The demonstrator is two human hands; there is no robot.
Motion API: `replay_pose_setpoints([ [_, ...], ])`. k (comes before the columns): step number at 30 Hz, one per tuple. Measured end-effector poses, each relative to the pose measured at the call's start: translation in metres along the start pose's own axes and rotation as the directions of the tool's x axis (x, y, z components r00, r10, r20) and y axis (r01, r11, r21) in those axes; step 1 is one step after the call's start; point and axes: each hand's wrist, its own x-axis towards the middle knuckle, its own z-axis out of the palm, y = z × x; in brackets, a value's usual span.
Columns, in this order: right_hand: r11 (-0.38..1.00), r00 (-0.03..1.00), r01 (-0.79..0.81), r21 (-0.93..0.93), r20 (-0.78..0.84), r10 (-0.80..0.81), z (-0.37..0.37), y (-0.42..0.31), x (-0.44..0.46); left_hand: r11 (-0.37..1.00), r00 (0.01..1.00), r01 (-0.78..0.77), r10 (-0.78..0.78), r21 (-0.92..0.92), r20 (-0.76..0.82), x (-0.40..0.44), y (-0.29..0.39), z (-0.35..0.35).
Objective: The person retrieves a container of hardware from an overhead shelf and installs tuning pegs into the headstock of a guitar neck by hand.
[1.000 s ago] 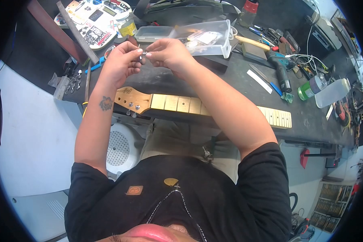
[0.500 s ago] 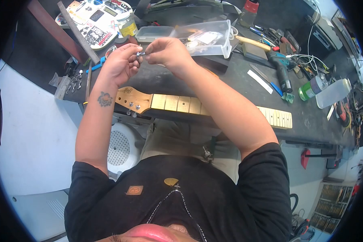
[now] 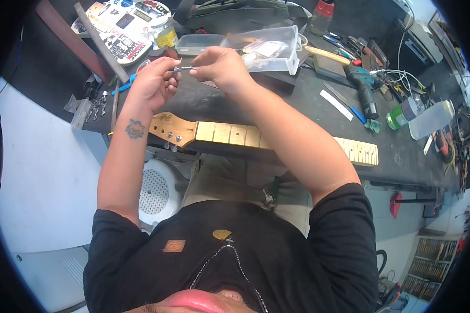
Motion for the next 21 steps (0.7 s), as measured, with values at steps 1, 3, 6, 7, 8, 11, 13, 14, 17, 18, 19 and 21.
replay_pose_setpoints([
  [1, 1.0, 1.0, -0.006, -0.014, 0.002, 0.006, -0.002, 0.002, 0.001, 0.999, 1.0, 0.018, -0.018, -0.033, 0.001, 0.001, 0.0, -0.003],
  [3, 0.999, 1.0, -0.02, -0.04, 0.01, 0.021, -0.003, -0.002, 0.0, 0.999, 1.0, -0.009, 0.008, -0.047, -0.016, -0.001, 0.001, -0.008],
  [6, 0.987, 0.998, -0.069, -0.144, 0.004, 0.07, -0.002, -0.012, -0.003, 0.991, 0.989, -0.136, 0.135, -0.02, -0.059, -0.024, 0.002, -0.017],
  [7, 0.969, 0.995, -0.068, -0.236, 0.049, 0.082, -0.001, -0.017, -0.004, 0.983, 0.982, -0.179, 0.177, -0.03, -0.064, -0.039, 0.003, -0.022],
  [8, 0.944, 0.991, -0.064, -0.324, 0.094, 0.099, 0.002, -0.024, -0.009, 0.975, 0.974, -0.22, 0.217, -0.038, -0.073, -0.056, 0.001, -0.029],
  [11, 0.894, 0.972, 0.014, -0.448, 0.215, 0.093, 0.02, -0.026, -0.02, 0.986, 0.988, -0.157, 0.157, -0.052, -0.006, -0.109, -0.022, -0.055],
  [13, 0.802, 0.952, 0.139, -0.581, 0.302, 0.054, 0.042, -0.04, -0.036, 0.994, 0.998, -0.066, 0.067, -0.082, 0.005, -0.142, -0.047, -0.066],
  [14, 0.767, 0.936, 0.174, -0.618, 0.345, 0.066, 0.052, -0.041, -0.04, 0.993, 1.0, -0.008, 0.009, -0.115, 0.008, -0.156, -0.061, -0.071],
  [17, 0.666, 0.895, 0.248, -0.704, 0.43, 0.122, 0.084, -0.043, -0.048, 0.97, 0.99, 0.128, -0.136, -0.208, -0.029, -0.182, -0.1, -0.086],
  [18, 0.644, 0.895, 0.257, -0.721, 0.428, 0.122, 0.091, -0.04, -0.048, 0.96, 0.983, 0.164, -0.178, -0.229, -0.042, -0.186, -0.109, -0.089],
  [19, 0.62, 0.897, 0.265, -0.739, 0.425, 0.123, 0.096, -0.035, -0.047, 0.954, 0.983, 0.151, -0.172, -0.259, -0.062, -0.186, -0.116, -0.092],
  [21, 0.612, 0.92, 0.23, -0.757, 0.374, 0.117, 0.103, -0.02, -0.047, 0.938, 0.982, 0.126, -0.165, -0.323, -0.096, -0.183, -0.127, -0.096],
])
